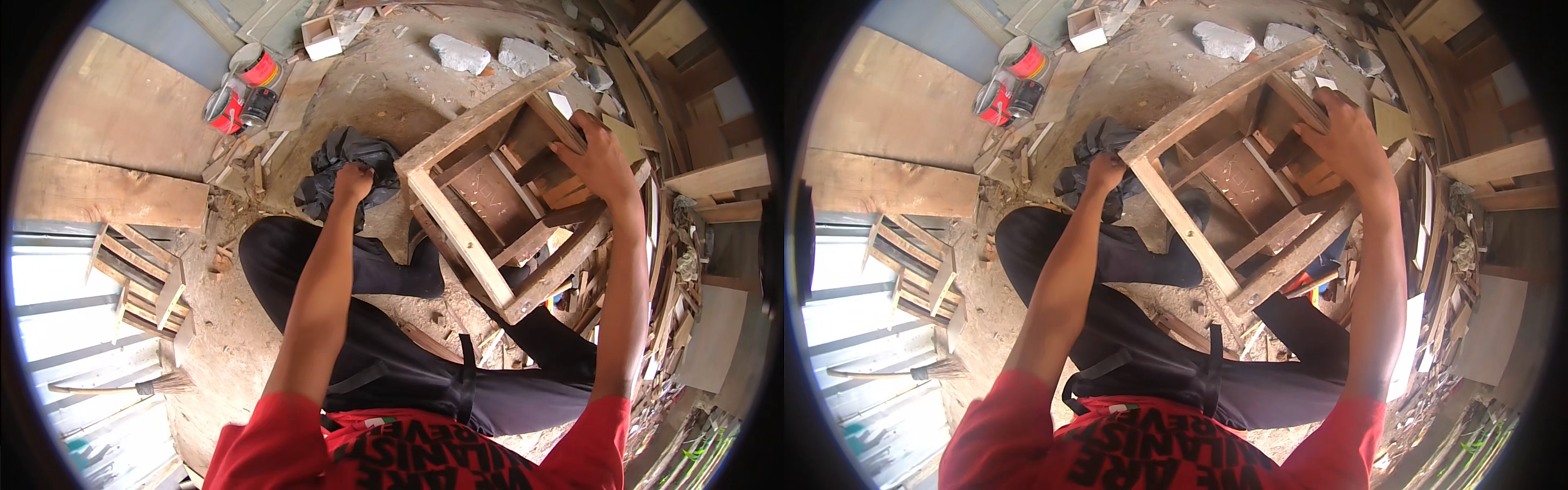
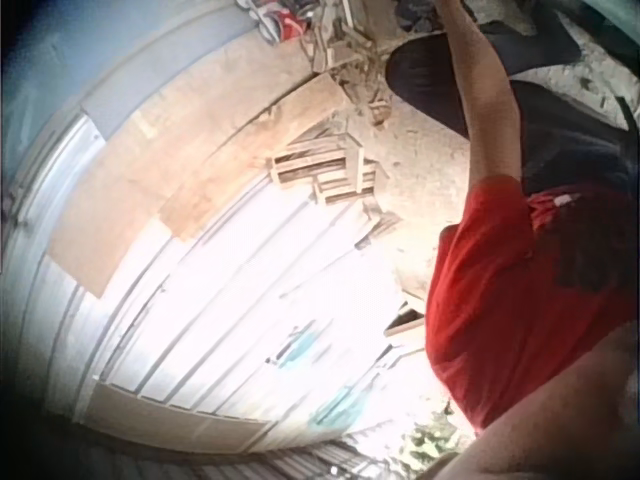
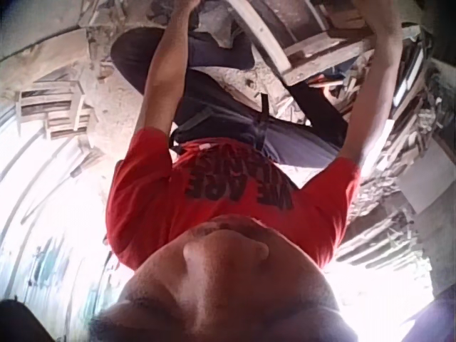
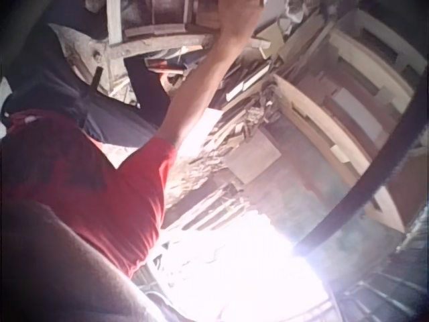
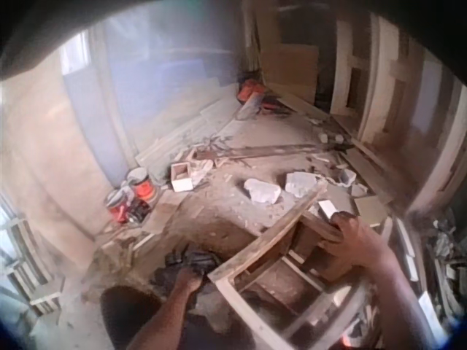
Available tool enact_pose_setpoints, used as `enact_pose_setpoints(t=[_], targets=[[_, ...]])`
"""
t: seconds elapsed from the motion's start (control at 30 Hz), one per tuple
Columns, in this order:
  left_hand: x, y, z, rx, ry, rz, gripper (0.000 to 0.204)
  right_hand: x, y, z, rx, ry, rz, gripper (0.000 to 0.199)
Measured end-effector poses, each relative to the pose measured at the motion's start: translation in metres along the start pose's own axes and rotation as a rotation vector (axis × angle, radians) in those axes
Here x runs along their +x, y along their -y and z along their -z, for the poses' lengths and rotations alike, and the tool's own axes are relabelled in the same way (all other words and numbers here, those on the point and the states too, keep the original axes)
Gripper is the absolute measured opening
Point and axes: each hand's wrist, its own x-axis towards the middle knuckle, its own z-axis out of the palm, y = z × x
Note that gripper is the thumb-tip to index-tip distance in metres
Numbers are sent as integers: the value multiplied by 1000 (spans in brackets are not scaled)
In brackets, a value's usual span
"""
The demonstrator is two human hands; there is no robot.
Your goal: The person sits on the floor and assembles a wooden frame by fitting white rectangular pieces into the structure. They use a hammer to tap the pieces into place and adjust the frame orientation multiple times.
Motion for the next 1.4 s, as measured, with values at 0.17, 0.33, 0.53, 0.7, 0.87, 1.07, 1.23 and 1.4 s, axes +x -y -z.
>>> enact_pose_setpoints(t=[0.17,0.33,0.53,0.7,0.87,1.07,1.23,1.4], targets=[[30,20,-69,-15,-50,61,24,-5,0,-1,3,13,-42,47],[69,53,-115,127,-40,146,35,2,16,5,1,95,-127,43],[70,65,-128,261,-39,-36,30,0,14,7,12,109,-164,40],[68,80,-124,235,-85,-192,21,3,16,7,35,101,-161,39],[58,70,-119,297,-53,-170,18,2,19,7,23,83,-140,39],[57,70,-67,-403,-101,3,24,-2,11,6,9,53,-103,44],[57,45,30,-888,8,229,21,-13,-6,-10,-54,-116,-1,46],[34,25,106,-1091,102,263,28,-8,-8,-8,1,-33,-7,49]])
